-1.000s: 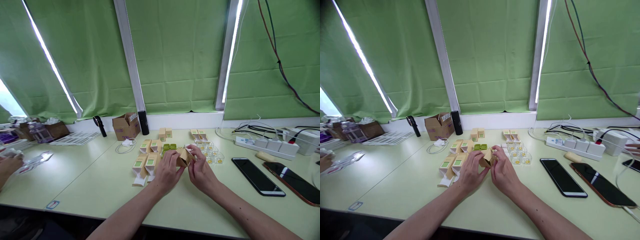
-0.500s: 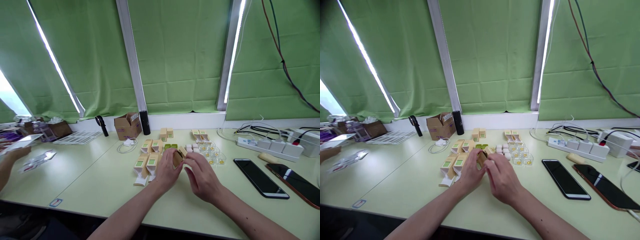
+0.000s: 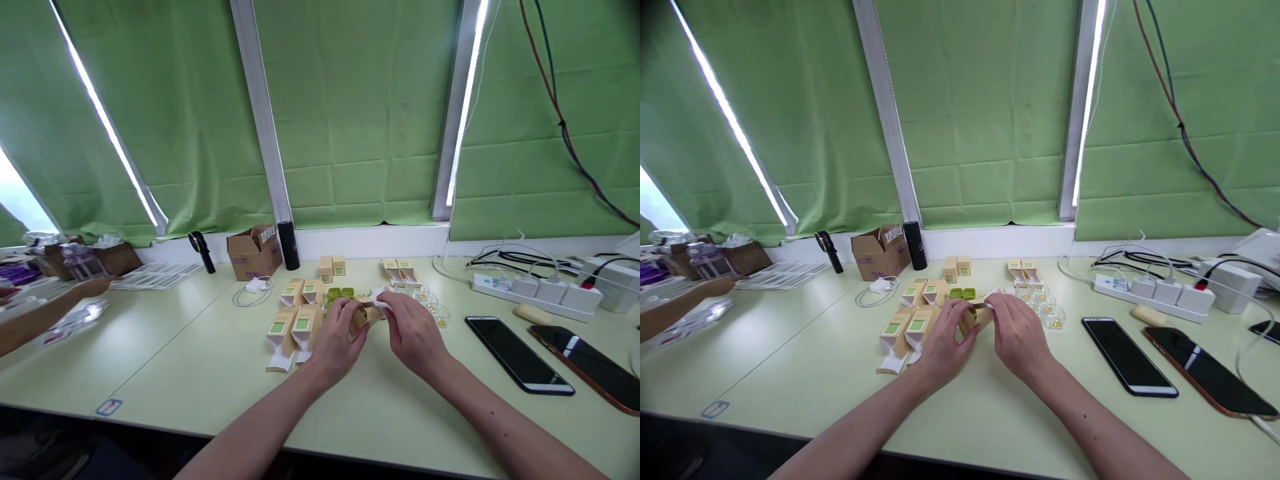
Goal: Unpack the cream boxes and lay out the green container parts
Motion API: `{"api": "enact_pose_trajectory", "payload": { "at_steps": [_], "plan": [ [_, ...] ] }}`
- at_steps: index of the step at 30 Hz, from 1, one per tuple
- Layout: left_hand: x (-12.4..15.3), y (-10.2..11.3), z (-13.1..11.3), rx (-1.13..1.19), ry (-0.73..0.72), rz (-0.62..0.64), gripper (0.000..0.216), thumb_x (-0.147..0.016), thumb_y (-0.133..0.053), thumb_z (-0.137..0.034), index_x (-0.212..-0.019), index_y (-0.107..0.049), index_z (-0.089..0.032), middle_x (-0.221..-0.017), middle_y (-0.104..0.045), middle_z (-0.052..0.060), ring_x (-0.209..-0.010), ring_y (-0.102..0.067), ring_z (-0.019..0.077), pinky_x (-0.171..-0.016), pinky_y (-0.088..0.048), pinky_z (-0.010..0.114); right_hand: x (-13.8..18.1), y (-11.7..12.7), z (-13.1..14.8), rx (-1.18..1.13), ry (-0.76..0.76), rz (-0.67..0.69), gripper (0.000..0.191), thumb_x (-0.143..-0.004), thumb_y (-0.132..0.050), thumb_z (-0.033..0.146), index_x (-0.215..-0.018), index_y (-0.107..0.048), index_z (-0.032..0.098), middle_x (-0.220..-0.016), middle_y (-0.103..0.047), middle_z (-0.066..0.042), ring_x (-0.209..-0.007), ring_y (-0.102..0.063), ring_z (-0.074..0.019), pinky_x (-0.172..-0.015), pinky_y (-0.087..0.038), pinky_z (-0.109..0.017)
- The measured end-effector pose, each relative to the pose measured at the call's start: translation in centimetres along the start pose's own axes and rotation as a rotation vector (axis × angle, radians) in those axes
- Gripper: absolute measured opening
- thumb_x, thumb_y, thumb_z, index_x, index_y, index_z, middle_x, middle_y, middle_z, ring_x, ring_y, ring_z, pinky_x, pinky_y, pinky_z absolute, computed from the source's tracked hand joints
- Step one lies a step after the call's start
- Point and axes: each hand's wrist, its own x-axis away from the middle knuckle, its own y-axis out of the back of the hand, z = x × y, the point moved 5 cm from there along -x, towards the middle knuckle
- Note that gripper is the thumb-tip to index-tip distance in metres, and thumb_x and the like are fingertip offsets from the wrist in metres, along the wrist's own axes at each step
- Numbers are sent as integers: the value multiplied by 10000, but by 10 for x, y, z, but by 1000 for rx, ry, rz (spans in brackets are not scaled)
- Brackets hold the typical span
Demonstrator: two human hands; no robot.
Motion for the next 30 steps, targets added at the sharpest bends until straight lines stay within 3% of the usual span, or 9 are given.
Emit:
{"api": "enact_pose_trajectory", "payload": {
  "at_steps": [7,15,22,27,30],
  "plan": [
    [0,-2,3,8,47,32,598,-934,-633,-184,-1474,-392,-272,-1370,-532,107,-1299,-555,244,-1105,-502,458,9,-15,-9,-1,-79,104,300,-964,-420,53,-1187,-563,196,-1034,-747,-106,-908,-706,-254,-782,-545,-394],
    [0,-5,6,36,83,10,668,-864,-680,-151,-1463,-399,-245,-1355,-558,112,-1297,-567,255,-1109,-500,454,8,-14,-14,-82,-214,131,197,-990,-436,120,-1111,-563,209,-953,-710,-86,-852,-665,-248,-727,-494,-367],
    [-2,0,7,54,102,-48,652,-829,-679,-132,-1425,-441,-245,-1324,-582,104,-1263,-592,257,-1061,-533,447,8,-15,-6,-144,-150,241,208,-883,-507,57,-1002,-546,223,-856,-658,-55,-830,-595,-243,-739,-474,-378],
    [-2,0,6,28,49,-67,641,-823,-657,-121,-1418,-450,-240,-1308,-590,114,-1249,-602,265,-1060,-535,463,11,-20,-5,-300,-210,274,314,-854,-473,9,-1063,-542,233,-1028,-637,-87,-925,-607,-243,-759,-520,-374],
    [-1,0,6,-4,1,-70,650,-832,-662,-129,-1432,-439,-239,-1303,-588,118,-1248,-601,268,-1057,-539,467,10,-20,-7,-370,-265,280,296,-863,-480,24,-1059,-543,236,-1052,-618,-81,-883,-613,-219,-759,-534,-369]
  ]
}}
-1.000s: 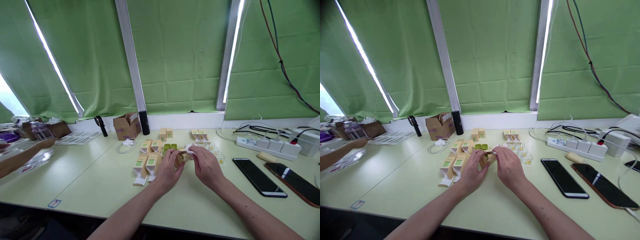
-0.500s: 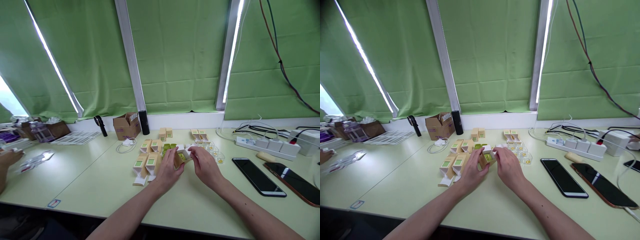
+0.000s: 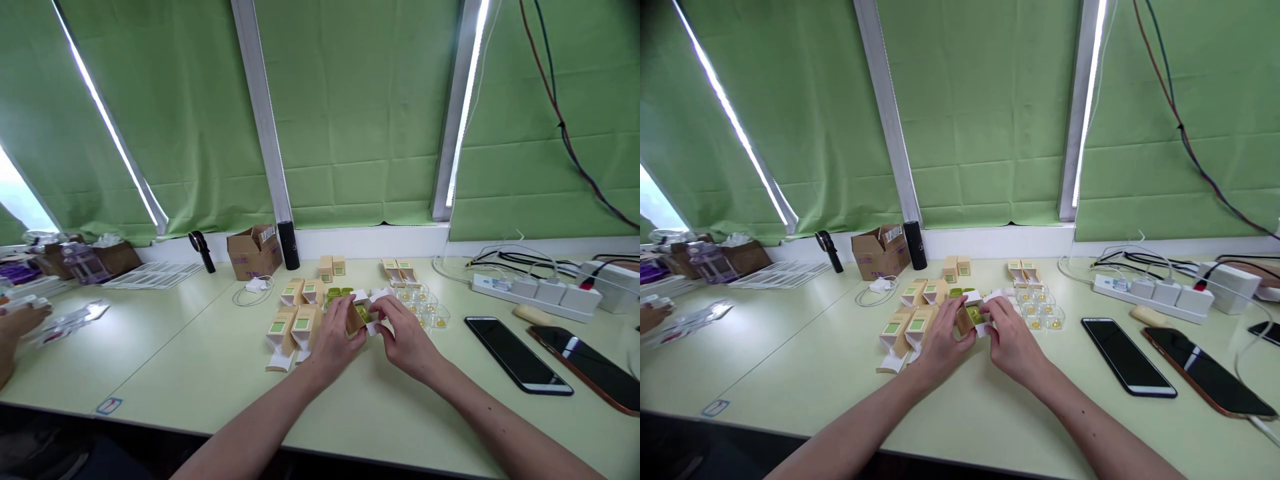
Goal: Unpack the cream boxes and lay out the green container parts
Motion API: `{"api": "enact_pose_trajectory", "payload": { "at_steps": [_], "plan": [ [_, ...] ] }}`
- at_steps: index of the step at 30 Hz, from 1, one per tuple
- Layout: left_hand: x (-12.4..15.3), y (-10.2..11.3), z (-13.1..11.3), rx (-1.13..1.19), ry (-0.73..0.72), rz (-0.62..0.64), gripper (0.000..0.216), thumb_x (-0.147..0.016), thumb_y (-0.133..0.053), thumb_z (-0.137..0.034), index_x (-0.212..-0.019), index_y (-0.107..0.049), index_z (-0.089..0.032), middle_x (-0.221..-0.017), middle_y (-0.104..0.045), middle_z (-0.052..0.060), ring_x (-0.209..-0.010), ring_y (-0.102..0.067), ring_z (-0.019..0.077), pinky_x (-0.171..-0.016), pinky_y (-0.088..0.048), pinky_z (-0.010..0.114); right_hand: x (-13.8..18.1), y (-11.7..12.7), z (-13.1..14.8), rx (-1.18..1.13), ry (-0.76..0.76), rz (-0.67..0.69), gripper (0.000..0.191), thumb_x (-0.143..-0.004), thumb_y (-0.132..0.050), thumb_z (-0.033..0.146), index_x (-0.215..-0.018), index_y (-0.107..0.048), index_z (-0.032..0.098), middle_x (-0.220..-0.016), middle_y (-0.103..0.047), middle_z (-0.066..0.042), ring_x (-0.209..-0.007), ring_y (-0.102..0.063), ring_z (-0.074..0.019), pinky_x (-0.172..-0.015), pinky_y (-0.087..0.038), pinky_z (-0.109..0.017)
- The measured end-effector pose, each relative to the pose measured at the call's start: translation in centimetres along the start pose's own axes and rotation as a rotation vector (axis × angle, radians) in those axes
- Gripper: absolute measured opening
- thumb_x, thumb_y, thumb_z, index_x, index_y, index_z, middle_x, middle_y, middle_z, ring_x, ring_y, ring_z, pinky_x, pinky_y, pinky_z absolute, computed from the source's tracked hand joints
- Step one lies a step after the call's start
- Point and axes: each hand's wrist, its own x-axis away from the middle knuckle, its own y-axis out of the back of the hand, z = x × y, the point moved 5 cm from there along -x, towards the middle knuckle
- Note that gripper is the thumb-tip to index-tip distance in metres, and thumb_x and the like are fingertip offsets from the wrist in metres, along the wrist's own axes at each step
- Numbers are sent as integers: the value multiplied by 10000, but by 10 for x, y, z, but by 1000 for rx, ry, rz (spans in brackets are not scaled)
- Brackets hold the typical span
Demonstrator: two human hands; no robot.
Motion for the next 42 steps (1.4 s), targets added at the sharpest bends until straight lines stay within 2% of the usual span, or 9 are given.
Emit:
{"api": "enact_pose_trajectory", "payload": {
  "at_steps": [5,7,11,15,22,27,34,38,42],
  "plan": [
    [3,-2,-6,-72,-92,8,666,-854,-669,-146,-1464,-414,-231,-1296,-586,137,-1219,-617,281,-1013,-575,465,-5,4,-2,-72,-128,-52,72,-915,-555,161,-923,-582,227,-947,-614,-55,-742,-590,-183,-666,-514,-337],
    [4,-3,-10,-110,-140,15,672,-860,-658,-135,-1475,-402,-216,-1277,-595,145,-1203,-622,283,-1007,-582,460,-5,1,-4,-66,-166,-59,50,-915,-580,200,-874,-594,224,-929,-605,-54,-728,-586,-183,-645,-505,-338],
    [6,-4,-17,-159,-214,29,679,-860,-633,-110,-1488,-390,-195,-1261,-606,152,-1205,-618,285,-1016,-582,449,-3,-8,-9,-11,-184,-61,90,-914,-556,186,-833,-563,226,-924,-584,-55,-770,-587,-201,-681,-507,-367],
    [3,-2,-17,-195,-205,13,670,-873,-616,-116,-1494,-377,-197,-1252,-608,157,-1192,-625,289,-1003,-587,455,-2,-11,-13,-65,-184,-113,157,-969,-502,231,-815,-481,242,-914,-582,-60,-793,-578,-213,-663,-506,-364],
    [2,3,-15,-238,-189,-33,672,-871,-641,-131,-1487,-380,-192,-1273,-615,164,-1209,-622,295,-1004,-583,447,-1,-1,-17,-252,-298,-234,133,-1018,-476,346,-956,-527,239,-1145,-667,-106,-935,-652,-227,-801,-552,-409],
    [3,4,-16,-238,-188,-35,687,-862,-647,-122,-1491,-380,-199,-1285,-612,157,-1221,-619,292,-1006,-580,437,1,-1,-26,-369,-381,-254,211,-1002,-524,442,-989,-558,234,-1112,-712,-109,-948,-679,-238,-830,-558,-413],
    [1,5,-13,-257,-172,-34,664,-893,-620,-136,-1502,-370,-224,-1281,-608,153,-1220,-614,294,-993,-576,457,-2,8,-38,-590,-489,-356,361,-918,-612,595,-930,-571,236,-1009,-716,-89,-887,-660,-223,-748,-558,-355],
    [-1,9,-12,-301,-165,-41,669,-893,-613,-129,-1508,-370,-235,-1273,-601,151,-1211,-605,303,-990,-573,472,-6,16,-28,-738,-506,-305,398,-850,-675,617,-872,-579,231,-1011,-730,-91,-857,-648,-216,-727,-543,-341],
    [-2,11,-13,-376,-169,-53,683,-897,-604,-122,-1527,-369,-240,-1256,-607,150,-1187,-610,304,-932,-592,447,-7,7,-15,-818,-520,-111,428,-793,-735,610,-781,-537,231,-1051,-754,-119,-902,-674,-249,-732,-548,-356]
  ]
}}
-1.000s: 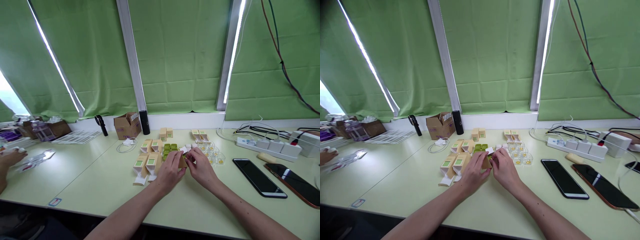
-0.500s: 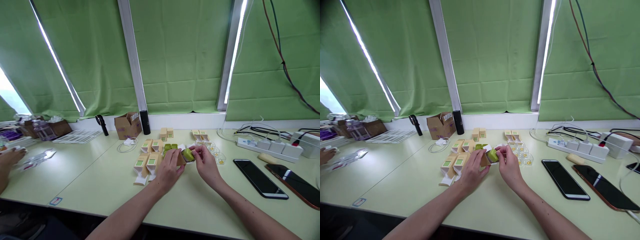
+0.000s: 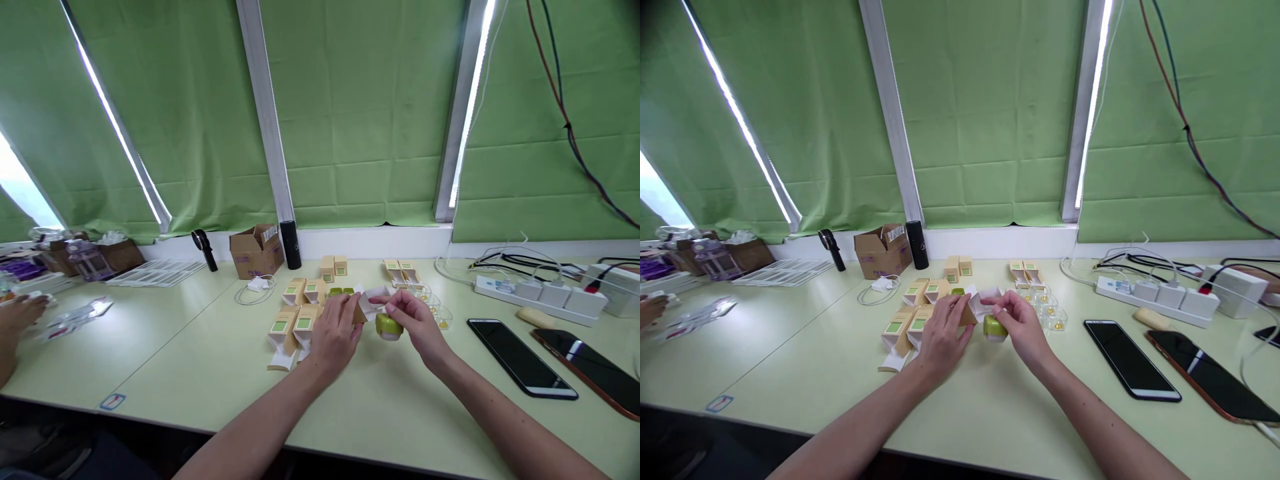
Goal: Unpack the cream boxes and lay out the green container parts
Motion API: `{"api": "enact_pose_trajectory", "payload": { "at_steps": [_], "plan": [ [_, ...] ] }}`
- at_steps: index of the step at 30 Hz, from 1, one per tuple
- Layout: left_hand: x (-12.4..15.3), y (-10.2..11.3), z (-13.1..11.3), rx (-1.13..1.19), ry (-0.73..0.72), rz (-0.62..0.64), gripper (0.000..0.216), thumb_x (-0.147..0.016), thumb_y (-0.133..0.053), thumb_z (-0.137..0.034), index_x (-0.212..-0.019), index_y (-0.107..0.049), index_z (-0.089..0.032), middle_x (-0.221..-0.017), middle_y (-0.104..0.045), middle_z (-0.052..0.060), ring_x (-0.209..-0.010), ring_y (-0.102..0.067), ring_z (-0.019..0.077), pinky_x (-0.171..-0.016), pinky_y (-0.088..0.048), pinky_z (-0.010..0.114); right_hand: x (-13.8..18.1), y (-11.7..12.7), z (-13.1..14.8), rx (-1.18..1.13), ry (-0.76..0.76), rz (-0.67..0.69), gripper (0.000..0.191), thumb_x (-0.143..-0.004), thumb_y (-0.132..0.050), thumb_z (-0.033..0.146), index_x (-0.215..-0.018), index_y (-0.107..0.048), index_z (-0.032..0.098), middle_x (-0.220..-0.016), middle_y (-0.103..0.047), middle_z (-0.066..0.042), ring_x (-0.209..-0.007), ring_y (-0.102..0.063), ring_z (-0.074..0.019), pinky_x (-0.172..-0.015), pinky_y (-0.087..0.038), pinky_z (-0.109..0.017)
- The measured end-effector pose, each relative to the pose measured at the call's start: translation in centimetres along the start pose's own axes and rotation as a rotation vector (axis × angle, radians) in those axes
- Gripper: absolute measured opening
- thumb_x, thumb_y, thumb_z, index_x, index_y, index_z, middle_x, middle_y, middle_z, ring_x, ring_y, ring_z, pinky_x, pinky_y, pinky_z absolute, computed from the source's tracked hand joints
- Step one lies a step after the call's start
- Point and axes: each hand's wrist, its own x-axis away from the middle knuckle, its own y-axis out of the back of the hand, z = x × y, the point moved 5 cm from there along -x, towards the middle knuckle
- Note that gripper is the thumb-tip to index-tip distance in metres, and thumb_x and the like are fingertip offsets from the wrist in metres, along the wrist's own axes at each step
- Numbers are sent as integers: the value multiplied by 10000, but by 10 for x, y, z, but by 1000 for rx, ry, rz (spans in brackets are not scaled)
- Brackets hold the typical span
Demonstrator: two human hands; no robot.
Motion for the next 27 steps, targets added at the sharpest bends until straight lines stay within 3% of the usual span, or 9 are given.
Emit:
{"api": "enact_pose_trajectory", "payload": {
  "at_steps": [5,8,13,18,23,27],
  "plan": [
    [2,0,-11,-36,-155,11,611,-948,-533,-113,-1532,-391,-220,-1225,-634,150,-1160,-632,293,-884,-598,414,7,-26,-13,48,-57,191,431,-790,-745,598,-736,-514,238,-715,-654,-6,-677,-624,-184,-614,-497,-302],
    [3,-1,-14,-47,-206,25,584,-965,-494,-103,-1532,-404,-209,-1216,-643,158,-1136,-648,292,-836,-602,399,8,-31,-16,42,-34,234,414,-800,-752,573,-736,-539,224,-680,-617,18,-636,-587,-152,-601,-476,-285],
    [1,-3,-8,-54,-134,27,629,-934,-528,-102,-1535,-409,-240,-1222,-636,152,-1166,-643,295,-875,-607,410,2,-13,-13,75,-42,117,419,-781,-780,576,-749,-585,207,-674,-663,1,-604,-587,-143,-559,-445,-269],
    [0,-3,0,-95,-78,58,699,-880,-586,-91,-1534,-399,-257,-1242,-622,142,-1170,-632,299,-896,-607,421,-2,7,-5,175,-22,18,422,-777,-768,605,-771,-619,210,-739,-702,-34,-634,-604,-169,-561,-492,-296],
    [-2,-2,13,-126,-1,49,706,-863,-608,-86,-1522,-419,-255,-1230,-621,138,-1171,-620,306,-833,-615,401,-2,19,2,436,21,20,307,-852,-699,514,-768,-629,227,-727,-701,-32,-625,-616,-184,-551,-473,-300],
    [-2,-1,24,-152,56,21,699,-870,-634,-129,-1523,-418,-255,-1229,-609,134,-1153,-613,301,-774,-608,374,0,24,8,850,96,-14,174,-855,-660,344,-709,-642,252,-697,-709,-2,-609,-627,-190,-560,-403,-292]
  ]
}}
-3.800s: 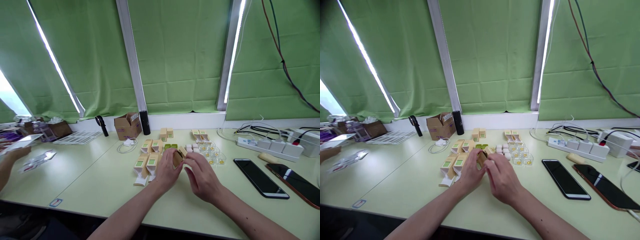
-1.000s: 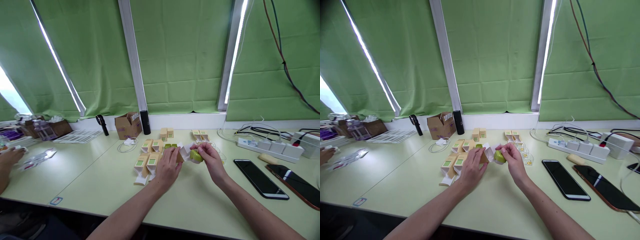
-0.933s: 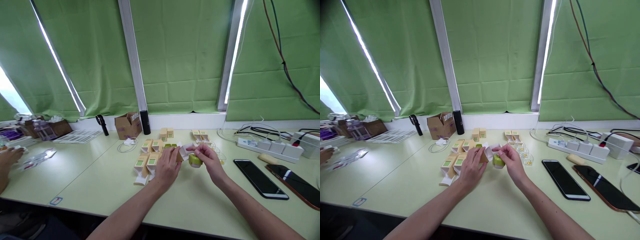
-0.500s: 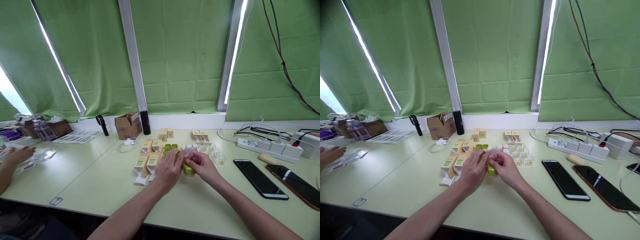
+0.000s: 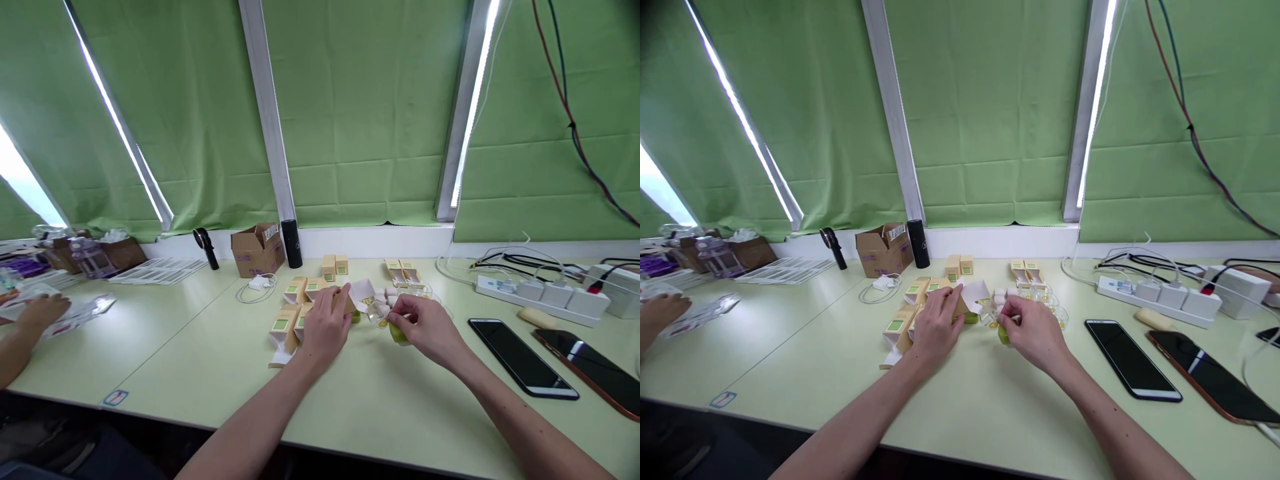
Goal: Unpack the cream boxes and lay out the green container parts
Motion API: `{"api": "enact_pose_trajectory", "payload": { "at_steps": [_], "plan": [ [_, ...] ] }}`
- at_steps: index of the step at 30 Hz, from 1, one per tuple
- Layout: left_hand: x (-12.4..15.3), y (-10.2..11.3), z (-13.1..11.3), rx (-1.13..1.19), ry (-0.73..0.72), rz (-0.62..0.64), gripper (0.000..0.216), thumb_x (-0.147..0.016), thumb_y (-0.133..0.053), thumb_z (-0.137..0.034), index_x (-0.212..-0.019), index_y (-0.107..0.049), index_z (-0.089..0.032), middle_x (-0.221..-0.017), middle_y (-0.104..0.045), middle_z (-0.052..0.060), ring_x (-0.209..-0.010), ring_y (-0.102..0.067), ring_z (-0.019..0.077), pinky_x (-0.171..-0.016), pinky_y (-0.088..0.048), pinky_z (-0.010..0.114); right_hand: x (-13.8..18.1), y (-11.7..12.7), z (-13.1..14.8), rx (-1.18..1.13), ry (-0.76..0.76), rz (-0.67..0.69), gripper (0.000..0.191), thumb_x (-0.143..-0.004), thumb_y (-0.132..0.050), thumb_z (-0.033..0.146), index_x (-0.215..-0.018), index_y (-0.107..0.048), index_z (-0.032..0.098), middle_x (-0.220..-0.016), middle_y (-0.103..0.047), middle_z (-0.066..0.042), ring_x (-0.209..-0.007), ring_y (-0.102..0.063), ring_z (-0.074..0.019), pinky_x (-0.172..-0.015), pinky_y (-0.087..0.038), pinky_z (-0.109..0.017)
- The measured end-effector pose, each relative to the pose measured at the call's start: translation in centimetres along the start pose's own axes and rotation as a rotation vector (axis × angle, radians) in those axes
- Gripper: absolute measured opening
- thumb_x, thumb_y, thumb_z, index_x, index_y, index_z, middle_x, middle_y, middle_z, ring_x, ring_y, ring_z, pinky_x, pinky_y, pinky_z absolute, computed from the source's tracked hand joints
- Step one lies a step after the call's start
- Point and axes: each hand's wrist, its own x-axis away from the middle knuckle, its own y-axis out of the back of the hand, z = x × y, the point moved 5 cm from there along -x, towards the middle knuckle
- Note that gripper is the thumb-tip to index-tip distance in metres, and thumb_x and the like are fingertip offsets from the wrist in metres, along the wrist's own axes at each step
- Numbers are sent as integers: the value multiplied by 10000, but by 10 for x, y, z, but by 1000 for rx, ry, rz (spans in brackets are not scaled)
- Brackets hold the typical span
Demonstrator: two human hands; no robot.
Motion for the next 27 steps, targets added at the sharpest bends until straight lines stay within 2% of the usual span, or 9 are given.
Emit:
{"api": "enact_pose_trajectory", "payload": {
  "at_steps": [5,8,12,16,19,22,27],
  "plan": [
    [0,0,3,18,25,-9,688,-889,-642,-168,-1530,-411,-260,-1230,-600,133,-1153,-606,302,-794,-600,383,7,-10,4,370,76,9,154,-768,-639,142,-666,-630,257,-609,-667,-3,-593,-611,-204,-545,-274,-278],
    [-1,1,2,31,32,-11,684,-892,-640,-167,-1530,-412,-257,-1225,-604,134,-1149,-607,300,-804,-595,385,10,-19,5,456,93,30,166,-746,-641,113,-650,-609,245,-596,-653,-16,-544,-565,-190,-547,-238,-282],
    [0,-1,3,64,50,-28,693,-886,-652,-175,-1531,-413,-259,-1225,-608,130,-1161,-603,303,-801,-592,382,12,-20,8,454,87,88,151,-760,-624,117,-671,-604,238,-638,-671,-21,-591,-582,-192,-549,-224,-279],
    [1,-2,11,145,124,-64,692,-900,-658,-206,-1542,-405,-262,-1260,-599,130,-1165,-602,295,-888,-580,410,6,-8,5,287,6,151,109,-791,-615,165,-706,-614,232,-716,-701,-11,-651,-607,-177,-558,-287,-272],
    [1,-3,16,246,190,-67,677,-912,-658,-227,-1541,-411,-260,-1294,-593,129,-1200,-589,296,-977,-550,444,-3,-6,-1,27,-16,230,111,-862,-590,260,-757,-612,231,-764,-709,-1,-640,-598,-155,-581,-369,-270],
    [1,-5,18,401,258,-69,643,-928,-639,-231,-1534,-428,-268,-1348,-577,126,-1269,-560,295,-1043,-519,464,-9,-13,-6,-237,0,273,165,-903,-590,362,-812,-618,227,-819,-730,-24,-722,-647,-179,-656,-465,-298],
    [2,-13,20,848,451,-20,570,-967,-592,-294,-1520,-456,-264,-1478,-509,136,-1340,-523,287,-963,-574,398,-13,-25,-12,-477,7,263,189,-918,-612,407,-872,-620,224,-965,-770,-64,-950,-718,-227,-872,-528,-372]
  ]
}}
